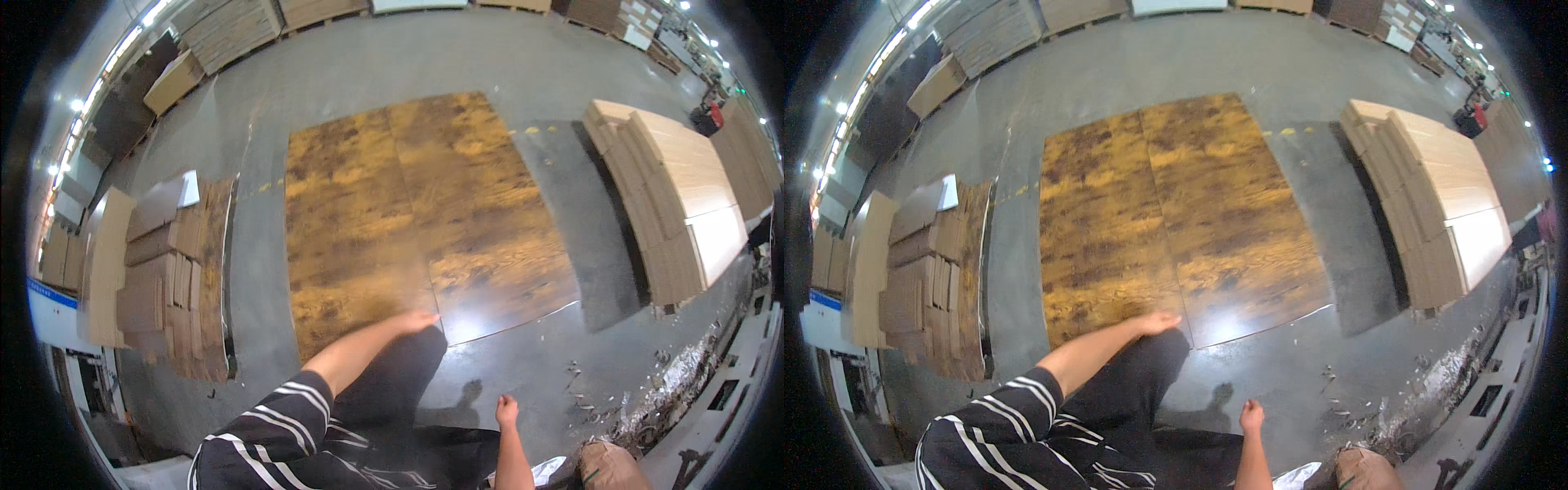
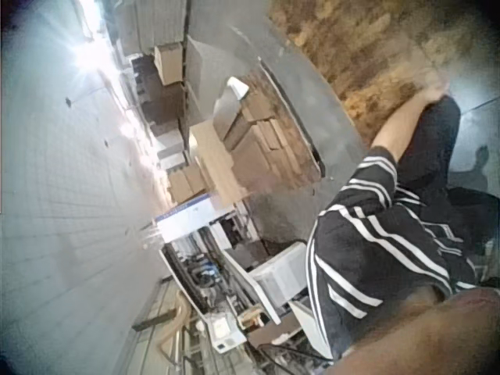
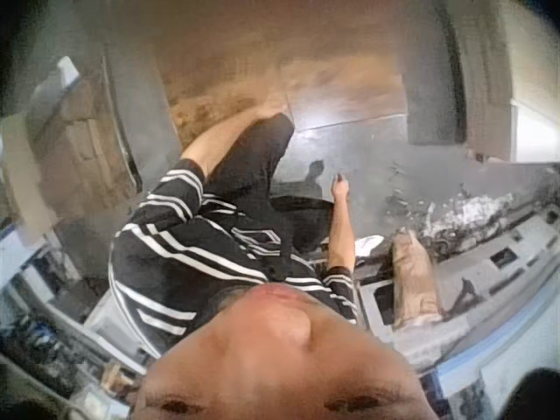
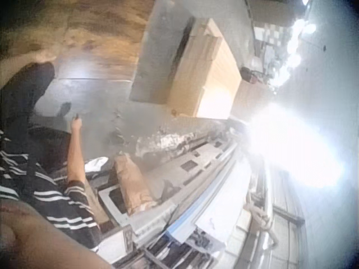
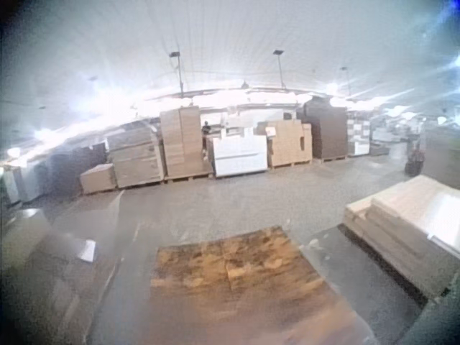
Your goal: The person walks through a warehouse, picks up a wooden pallet, and places it on the floor. They then repeatedly pick up large wood panels from a nearby stack and place them onto the pallet, building a neat stack.
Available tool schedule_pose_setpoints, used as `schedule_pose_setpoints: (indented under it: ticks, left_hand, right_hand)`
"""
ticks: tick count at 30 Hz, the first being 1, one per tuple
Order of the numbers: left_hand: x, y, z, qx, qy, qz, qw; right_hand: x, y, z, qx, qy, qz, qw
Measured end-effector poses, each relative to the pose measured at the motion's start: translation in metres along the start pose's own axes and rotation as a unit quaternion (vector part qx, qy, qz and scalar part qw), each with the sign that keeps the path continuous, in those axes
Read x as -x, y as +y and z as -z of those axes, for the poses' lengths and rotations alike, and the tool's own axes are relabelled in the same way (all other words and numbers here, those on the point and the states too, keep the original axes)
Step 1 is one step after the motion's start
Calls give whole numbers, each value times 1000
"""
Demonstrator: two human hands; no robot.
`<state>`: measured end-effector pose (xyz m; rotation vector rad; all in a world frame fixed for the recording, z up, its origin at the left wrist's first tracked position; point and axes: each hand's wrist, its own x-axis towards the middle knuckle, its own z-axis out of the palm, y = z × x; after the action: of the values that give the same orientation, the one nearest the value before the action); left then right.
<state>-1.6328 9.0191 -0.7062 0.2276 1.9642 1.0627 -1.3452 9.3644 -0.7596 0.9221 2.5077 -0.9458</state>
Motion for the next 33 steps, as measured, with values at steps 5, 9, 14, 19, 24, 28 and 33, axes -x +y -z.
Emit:
schedule_pose_setpoints:
  ticks: [5,9,14,19,24,28,33]
  left_hand:
    - [143,57,-16,-224,-96,110,964]
    - [223,84,-7,-283,-279,113,911]
    - [274,119,-17,-500,-394,35,770]
    - [277,165,-43,-495,-438,-13,750]
    - [253,178,-45,-567,-422,-153,690]
    - [273,205,-61,-563,-425,-124,698]
    - [387,380,-103,-264,-509,-121,810]
  right_hand:
    - [155,-38,76,16,15,-105,994]
    - [262,-80,92,-22,-50,-247,967]
    - [364,-148,99,-167,9,-216,962]
    - [449,-177,99,-337,178,-308,871]
    - [531,-166,48,-375,306,-477,733]
    - [590,-196,-11,-350,281,-560,697]
    - [631,-252,-92,-376,211,-594,679]
